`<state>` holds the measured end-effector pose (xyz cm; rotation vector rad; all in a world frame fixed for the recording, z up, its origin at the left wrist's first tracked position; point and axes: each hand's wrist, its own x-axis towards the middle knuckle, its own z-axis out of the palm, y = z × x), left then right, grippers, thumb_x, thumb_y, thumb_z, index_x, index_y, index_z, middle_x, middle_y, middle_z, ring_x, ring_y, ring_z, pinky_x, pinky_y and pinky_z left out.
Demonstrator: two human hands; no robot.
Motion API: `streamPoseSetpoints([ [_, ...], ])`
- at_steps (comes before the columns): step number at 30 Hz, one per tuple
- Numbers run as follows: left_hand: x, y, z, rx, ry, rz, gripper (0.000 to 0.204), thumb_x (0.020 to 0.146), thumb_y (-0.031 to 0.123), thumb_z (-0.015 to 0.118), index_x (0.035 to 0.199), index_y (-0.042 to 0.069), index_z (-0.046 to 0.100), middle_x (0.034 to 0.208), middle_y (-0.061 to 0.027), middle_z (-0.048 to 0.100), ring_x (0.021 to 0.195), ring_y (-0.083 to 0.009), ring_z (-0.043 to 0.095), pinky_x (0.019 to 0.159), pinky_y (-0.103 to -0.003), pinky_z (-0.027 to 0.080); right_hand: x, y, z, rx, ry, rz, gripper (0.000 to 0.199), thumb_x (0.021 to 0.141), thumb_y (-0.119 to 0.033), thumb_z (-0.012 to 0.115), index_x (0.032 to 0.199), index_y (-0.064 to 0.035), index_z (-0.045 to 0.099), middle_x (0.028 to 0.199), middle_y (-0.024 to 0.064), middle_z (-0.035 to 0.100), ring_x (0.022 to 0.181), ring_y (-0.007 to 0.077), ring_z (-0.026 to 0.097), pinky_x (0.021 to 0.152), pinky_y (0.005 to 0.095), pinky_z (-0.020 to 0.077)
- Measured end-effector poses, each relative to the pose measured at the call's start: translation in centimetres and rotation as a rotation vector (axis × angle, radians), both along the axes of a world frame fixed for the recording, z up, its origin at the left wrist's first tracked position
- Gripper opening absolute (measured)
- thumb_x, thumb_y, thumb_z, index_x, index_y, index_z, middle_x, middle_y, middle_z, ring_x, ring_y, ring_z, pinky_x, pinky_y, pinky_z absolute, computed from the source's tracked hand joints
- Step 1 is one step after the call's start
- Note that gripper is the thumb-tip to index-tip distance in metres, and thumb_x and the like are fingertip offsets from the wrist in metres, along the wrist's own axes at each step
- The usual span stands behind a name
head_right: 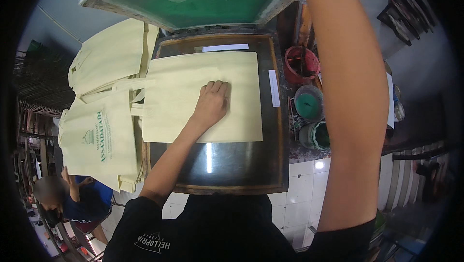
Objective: The person performs screen printing on yellow tote bags using a squeegee and green ink, repeatedly placing a bag on the print bed, lowering the screen, applying ink, and stacking the printed bags.
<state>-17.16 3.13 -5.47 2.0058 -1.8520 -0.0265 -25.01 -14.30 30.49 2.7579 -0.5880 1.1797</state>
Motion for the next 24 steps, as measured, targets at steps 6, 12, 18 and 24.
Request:
streamPoseSetpoints([
  [6, 0.2, -2.1, -0.3, 0.092, -0.157, 0.014, 0.021, 0.076, 0.003, 0.065, 0.097, -0.001, 0.067, 0.105, -0.0159, 0.063, 0.100, -0.0297, 0.059, 0.087, -0.041, 0.043, -0.1, 0.0, -0.1, 0.025, -0.027, 0.059, 0.043, 0.088, -0.031, 0.074, 0.102, 0.0090, 0.076, 0.096, 0.0319, 0.072, 0.089, 0.0435, 0.071, 0.086, 0.0466, 0.0543],
  [12, 0.6, -3.0, -0.2, 0.033, -0.260, -0.074, 0.025, 0.074, 0.001, 0.064, 0.100, -0.001, 0.064, 0.104, -0.0157, 0.061, 0.100, -0.0309, 0.058, 0.086, -0.042, 0.042, 0.0, -0.7, -0.1, 0.028, -0.009, 0.079, 0.042, 0.088, -0.031, 0.075, 0.103, 0.0087, 0.075, 0.097, 0.0318, 0.072, 0.089, 0.0431, 0.071, 0.087, 0.0463, 0.0542],
  [18, 0.1, -5.7, -0.4, 0.026, -0.255, -0.130, 0.022, 0.079, 0.006, 0.063, 0.101, 0.001, 0.065, 0.102, -0.0142, 0.062, 0.101, -0.0286, 0.057, 0.086, -0.040, 0.039, -0.1, -0.5, -0.1, 0.014, -0.022, 0.093, 0.038, 0.089, -0.028, 0.073, 0.102, 0.0077, 0.076, 0.097, 0.0303, 0.073, 0.089, 0.0424, 0.071, 0.086, 0.0465, 0.0542],
  [24, -1.0, -10.3, -0.1, 0.031, -0.018, 0.043, 0.058, 0.091, 0.038, 0.065, 0.138, 0.006, 0.053, 0.141, -0.0246, 0.047, 0.134, -0.0413, 0.042, 0.109, -0.053, 0.032, -0.1, -0.2, 0.1, 0.033, 0.006, 0.076, 0.035, 0.090, -0.028, 0.073, 0.102, 0.0048, 0.077, 0.097, 0.0288, 0.073, 0.090, 0.0414, 0.071, 0.086, 0.0465, 0.0544],
])
